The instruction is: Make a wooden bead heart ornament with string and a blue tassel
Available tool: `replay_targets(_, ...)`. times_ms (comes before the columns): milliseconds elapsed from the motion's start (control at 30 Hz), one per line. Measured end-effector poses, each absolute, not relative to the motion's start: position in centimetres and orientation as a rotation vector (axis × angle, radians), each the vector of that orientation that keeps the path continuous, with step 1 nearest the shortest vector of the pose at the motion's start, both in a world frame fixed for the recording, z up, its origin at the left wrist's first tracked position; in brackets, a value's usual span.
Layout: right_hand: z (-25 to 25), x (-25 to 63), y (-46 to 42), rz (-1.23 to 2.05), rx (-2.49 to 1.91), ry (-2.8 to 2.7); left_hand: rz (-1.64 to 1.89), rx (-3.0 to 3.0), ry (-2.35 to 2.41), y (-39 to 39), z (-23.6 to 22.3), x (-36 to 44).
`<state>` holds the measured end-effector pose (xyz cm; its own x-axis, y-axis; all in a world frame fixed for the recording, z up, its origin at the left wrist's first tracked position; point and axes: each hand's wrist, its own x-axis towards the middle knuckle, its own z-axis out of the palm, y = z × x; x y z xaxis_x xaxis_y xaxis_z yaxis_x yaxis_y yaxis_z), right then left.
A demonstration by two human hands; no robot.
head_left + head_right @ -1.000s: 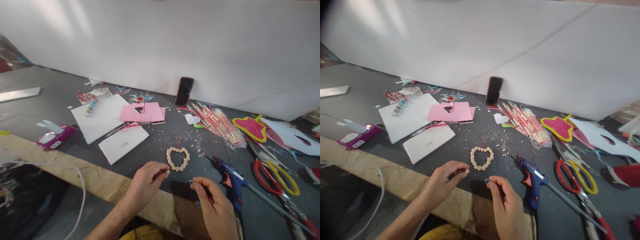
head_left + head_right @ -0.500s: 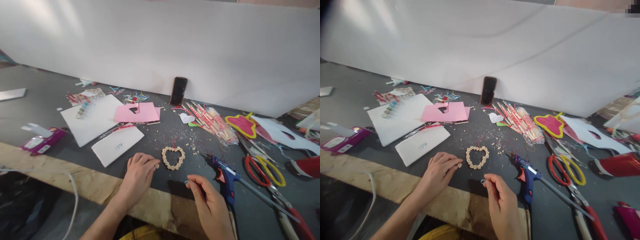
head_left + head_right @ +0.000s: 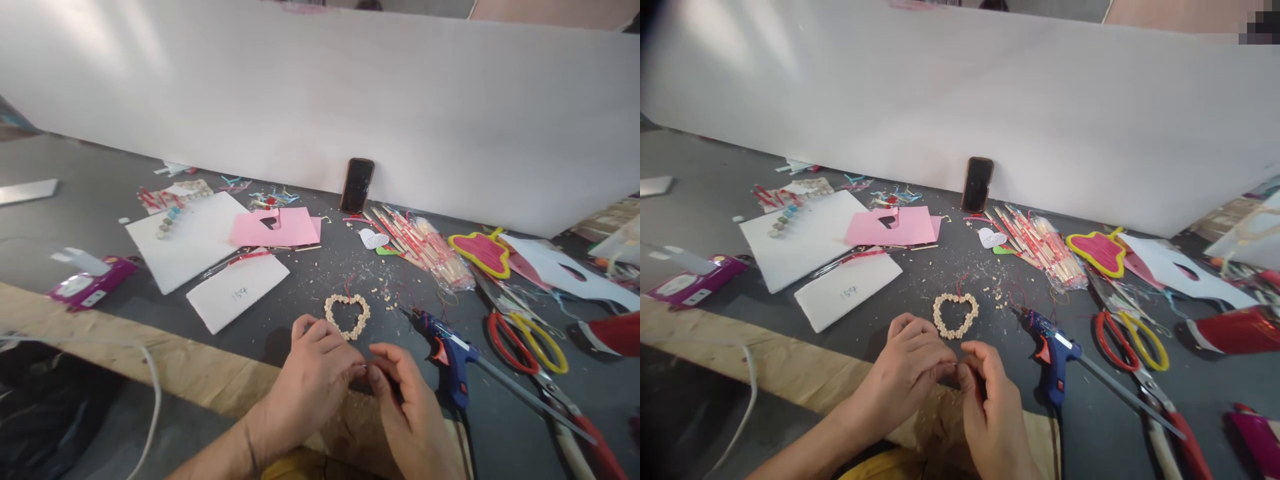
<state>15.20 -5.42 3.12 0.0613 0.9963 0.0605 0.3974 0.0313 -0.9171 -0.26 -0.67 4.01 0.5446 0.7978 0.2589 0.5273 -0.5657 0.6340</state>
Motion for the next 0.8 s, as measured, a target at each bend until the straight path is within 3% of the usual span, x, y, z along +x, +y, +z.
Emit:
replay_targets(133, 3.7, 16.6, -4.9, 0.693, -1.535, -1.632, 0.811, 2.425, 1.131, 1.0, 6.0, -1.2)
replay_targets(333, 6.2, 23.1, -4.1, -0.054, -1.734, -1.686, 1.082, 2.390, 1.745, 6.5, 8.1, -4.5)
replay_targets(433, 7.2, 26.7, -4.9, -0.349, -1.859, -1.606, 0.920, 2.392, 1.888, 9.2, 7.4, -5.9)
replay_targets(633, 4.9, 31.0, -7.3, -0.450, -1.959, -1.789, 0.322, 2.426, 1.987, 11.6, 4.3, -7.1)
replay_targets(800, 1.5, 32.0, -6.8, -0.345, -1.971, -2.026, 0.164, 2.467, 1.940, 11.0, 3.9, -6.5)
